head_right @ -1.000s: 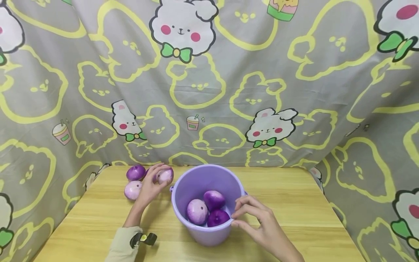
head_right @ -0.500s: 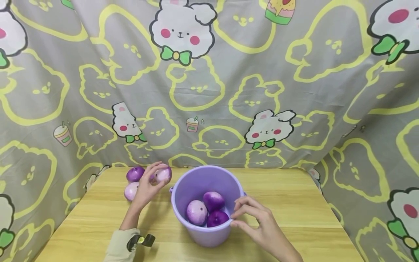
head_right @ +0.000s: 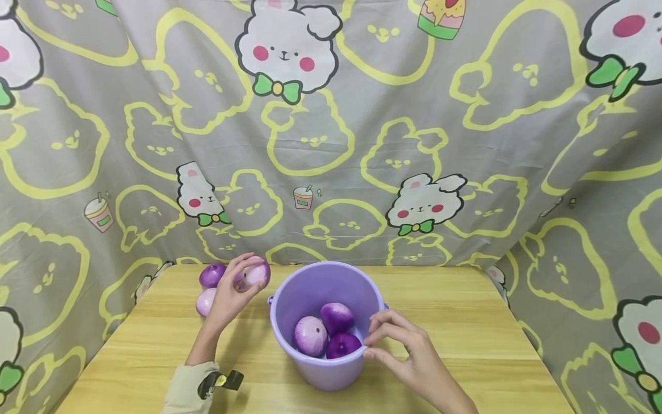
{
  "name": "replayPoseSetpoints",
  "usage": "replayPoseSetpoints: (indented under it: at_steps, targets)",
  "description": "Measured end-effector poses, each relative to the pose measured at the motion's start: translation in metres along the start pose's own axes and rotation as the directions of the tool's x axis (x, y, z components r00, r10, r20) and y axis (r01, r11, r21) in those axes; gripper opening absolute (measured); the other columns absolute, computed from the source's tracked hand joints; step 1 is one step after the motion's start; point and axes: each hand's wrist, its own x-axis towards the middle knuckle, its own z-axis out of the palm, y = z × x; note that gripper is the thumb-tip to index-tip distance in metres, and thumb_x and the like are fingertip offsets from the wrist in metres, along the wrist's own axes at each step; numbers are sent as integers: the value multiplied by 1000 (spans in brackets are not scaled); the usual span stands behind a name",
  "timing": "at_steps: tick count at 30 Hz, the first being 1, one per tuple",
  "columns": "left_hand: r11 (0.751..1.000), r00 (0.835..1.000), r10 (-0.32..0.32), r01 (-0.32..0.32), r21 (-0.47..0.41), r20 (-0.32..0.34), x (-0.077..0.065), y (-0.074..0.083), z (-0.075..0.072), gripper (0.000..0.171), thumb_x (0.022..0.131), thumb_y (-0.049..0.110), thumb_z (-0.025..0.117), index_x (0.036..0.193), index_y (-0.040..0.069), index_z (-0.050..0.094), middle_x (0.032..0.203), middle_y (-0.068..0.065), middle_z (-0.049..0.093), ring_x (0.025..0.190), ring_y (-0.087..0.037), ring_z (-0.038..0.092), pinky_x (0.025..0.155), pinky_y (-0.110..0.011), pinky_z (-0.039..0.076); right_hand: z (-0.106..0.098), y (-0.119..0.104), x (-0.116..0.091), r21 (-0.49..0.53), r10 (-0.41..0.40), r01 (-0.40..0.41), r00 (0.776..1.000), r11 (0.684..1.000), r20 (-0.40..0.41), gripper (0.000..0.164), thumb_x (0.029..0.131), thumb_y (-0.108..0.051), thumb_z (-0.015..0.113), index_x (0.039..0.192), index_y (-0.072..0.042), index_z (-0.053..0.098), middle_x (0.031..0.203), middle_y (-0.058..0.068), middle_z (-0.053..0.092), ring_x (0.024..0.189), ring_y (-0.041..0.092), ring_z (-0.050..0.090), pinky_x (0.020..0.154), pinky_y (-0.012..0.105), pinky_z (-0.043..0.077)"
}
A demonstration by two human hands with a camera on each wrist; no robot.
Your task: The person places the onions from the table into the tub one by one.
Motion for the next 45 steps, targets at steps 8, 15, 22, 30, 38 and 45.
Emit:
replayPoseSetpoints:
  at_steps: [8, 15, 22, 30, 38, 45]
  targets:
    - [1000, 999, 31, -31, 6, -11, 1, 7, -1, 52, 78, -2, 85, 125, 15, 71, 148, -7, 50, 114, -24, 55, 75, -34, 53, 0, 1, -1, -7, -7, 7, 1000, 1000, -4, 48, 68, 21, 82, 103, -12, 74, 109, 8, 64, 120, 18, 58, 108, 25, 46]
    - [998, 997, 68, -68, -2, -27, 3, 14, -2, 52, 76, -4, 84, 124, 13, 72, 147, -8, 51, 114, -24, 54, 71, -33, 51, -1, 0, 0, -2, -15, 15, 1000, 1000, -3, 49, 67, 21, 82, 103, -12, 74, 109, 8, 63, 121, 18, 58, 109, 27, 45]
    - [996, 996, 87, -87, -12, -32, 3, 31, -4, 50, 77, -9, 82, 123, 8, 71, 147, -12, 51, 121, -30, 54, 74, -36, 51, -1, 1, 1, -3, -10, 10, 1000, 1000, -2, 49, 67, 21, 82, 103, -12, 74, 109, 8, 64, 120, 18, 58, 110, 26, 44]
    - [995, 995, 94, -95, -26, -32, 1, 62, -9, 47, 77, -14, 81, 121, -2, 69, 144, -23, 51, 120, -37, 55, 75, -44, 54, -1, 1, 0, -1, -12, 12, 1000, 1000, -2, 49, 68, 21, 82, 103, -12, 74, 109, 8, 63, 120, 19, 58, 110, 27, 44]
    - [995, 995, 96, -97, -34, -29, 0, 69, -9, 46, 78, -14, 80, 121, -2, 70, 144, -23, 51, 119, -37, 56, 75, -47, 55, -1, 1, 1, -11, -8, 8, 1000, 1000, -5, 49, 67, 21, 82, 102, -13, 74, 109, 7, 64, 119, 18, 59, 108, 25, 46]
    - [994, 996, 92, -92, -52, -14, -1, 69, -9, 46, 79, -13, 79, 122, -2, 69, 145, -21, 49, 120, -36, 56, 79, -45, 57, 0, 1, 1, -13, -10, 10, 1000, 1000, -6, 50, 66, 22, 82, 102, -13, 74, 109, 7, 64, 119, 18, 59, 107, 25, 46]
